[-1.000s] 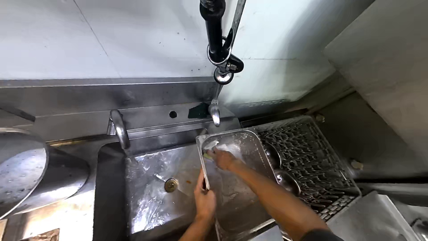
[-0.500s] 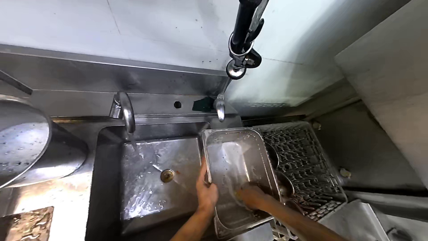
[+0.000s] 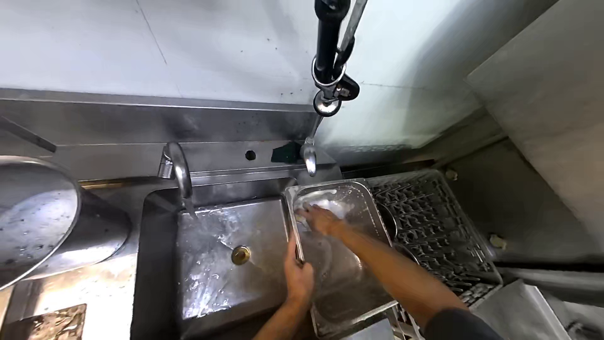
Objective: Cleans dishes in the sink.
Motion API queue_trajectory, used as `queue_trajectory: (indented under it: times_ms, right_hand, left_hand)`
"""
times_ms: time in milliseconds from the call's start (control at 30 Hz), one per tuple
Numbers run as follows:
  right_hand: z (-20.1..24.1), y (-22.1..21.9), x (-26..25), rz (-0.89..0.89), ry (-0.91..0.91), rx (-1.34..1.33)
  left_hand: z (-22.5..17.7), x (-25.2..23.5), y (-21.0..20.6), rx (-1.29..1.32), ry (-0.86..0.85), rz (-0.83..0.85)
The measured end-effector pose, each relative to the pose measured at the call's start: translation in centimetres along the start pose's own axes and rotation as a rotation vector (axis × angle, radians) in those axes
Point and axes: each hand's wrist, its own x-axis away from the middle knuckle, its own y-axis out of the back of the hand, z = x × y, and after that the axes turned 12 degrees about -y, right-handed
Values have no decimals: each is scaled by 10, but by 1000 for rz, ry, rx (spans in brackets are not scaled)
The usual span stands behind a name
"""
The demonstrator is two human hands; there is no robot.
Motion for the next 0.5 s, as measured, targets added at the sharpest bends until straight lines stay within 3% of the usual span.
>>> queue_trajectory:
  times_ms: [267, 500]
  right_hand:
    - [-57, -12, 42, -6, -304, 283]
    - [-31, -49, 141, 371, -365, 153]
  left_hand:
    - [-9, -12, 2, -52, 33, 7]
    - [-3, -17, 1, -19, -12, 10]
